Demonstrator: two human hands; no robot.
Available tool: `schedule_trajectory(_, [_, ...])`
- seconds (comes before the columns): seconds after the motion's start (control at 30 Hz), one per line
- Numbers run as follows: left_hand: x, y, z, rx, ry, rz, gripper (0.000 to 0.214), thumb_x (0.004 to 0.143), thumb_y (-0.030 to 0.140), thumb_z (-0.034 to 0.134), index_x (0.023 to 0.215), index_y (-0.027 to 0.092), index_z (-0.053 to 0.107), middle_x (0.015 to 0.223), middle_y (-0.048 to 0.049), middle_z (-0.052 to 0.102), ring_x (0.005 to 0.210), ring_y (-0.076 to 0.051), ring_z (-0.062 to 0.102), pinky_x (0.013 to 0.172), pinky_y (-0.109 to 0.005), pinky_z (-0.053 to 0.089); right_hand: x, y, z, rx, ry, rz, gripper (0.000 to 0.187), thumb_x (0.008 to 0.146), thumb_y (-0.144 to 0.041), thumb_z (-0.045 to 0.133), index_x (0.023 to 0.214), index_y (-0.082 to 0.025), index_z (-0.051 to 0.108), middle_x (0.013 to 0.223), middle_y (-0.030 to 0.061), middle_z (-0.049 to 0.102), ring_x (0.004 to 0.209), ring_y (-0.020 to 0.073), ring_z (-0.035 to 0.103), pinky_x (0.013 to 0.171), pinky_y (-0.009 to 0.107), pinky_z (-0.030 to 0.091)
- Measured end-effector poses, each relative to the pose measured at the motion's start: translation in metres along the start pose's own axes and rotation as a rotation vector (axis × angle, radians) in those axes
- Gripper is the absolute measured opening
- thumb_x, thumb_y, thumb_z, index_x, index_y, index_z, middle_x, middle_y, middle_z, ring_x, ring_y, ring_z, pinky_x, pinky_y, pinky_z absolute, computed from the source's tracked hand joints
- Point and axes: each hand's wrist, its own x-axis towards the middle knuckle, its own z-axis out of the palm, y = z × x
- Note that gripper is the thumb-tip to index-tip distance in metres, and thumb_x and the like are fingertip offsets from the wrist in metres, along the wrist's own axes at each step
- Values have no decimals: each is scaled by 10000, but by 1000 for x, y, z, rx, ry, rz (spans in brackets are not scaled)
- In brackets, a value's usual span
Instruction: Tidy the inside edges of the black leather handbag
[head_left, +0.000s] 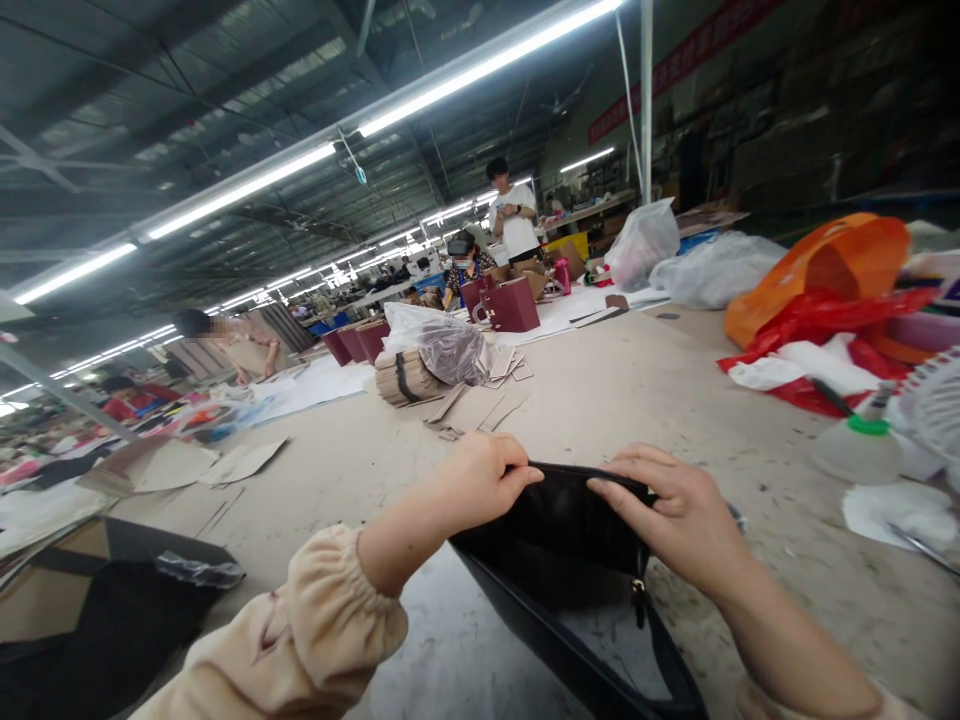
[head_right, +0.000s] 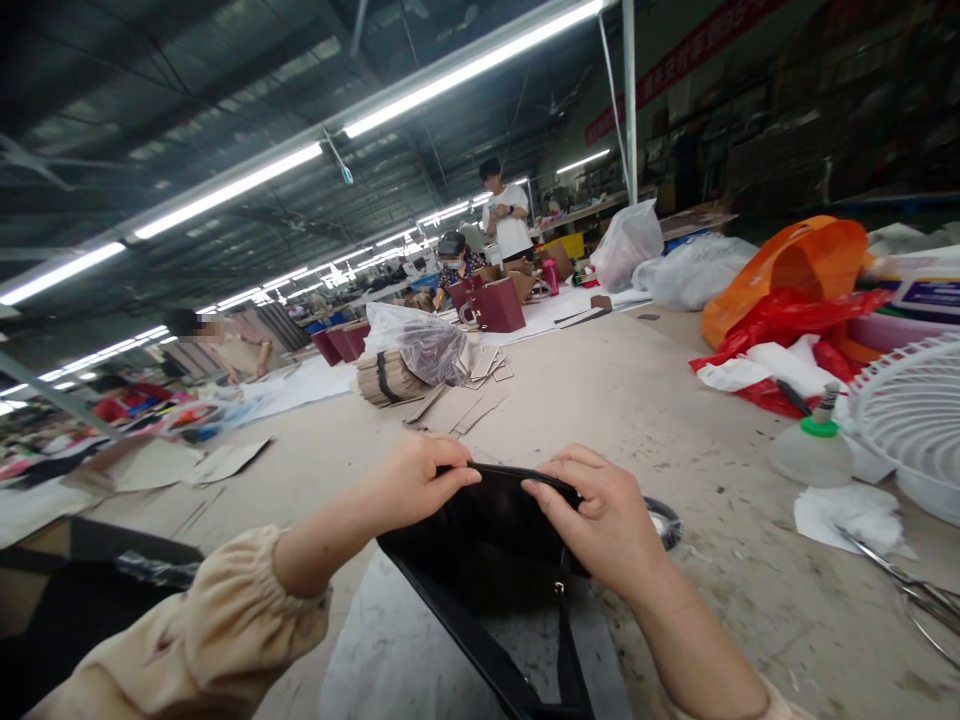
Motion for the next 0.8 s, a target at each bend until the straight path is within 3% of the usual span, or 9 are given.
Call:
schedule_trajectory(0.67, [2, 3, 6, 76, 49, -45, 241, 836, 291, 580, 647, 158, 650, 664, -20, 643, 623, -139, 557, 589, -248, 381, 0, -8, 3, -12, 8, -5, 127, 839, -283, 607, 733, -234, 657, 747, 15, 629, 707, 163, 599, 653, 289, 449])
schedule_trajectory(0.8, [2, 4, 5, 77, 46, -41, 242, 840, 288, 574, 649, 157, 645, 673, -20, 643, 634, -142, 561, 592, -247, 387, 2, -5, 0, -44, -63, 18, 176, 864, -331, 569, 757, -235, 671, 762, 24, 631, 722, 169, 607, 639, 293, 463])
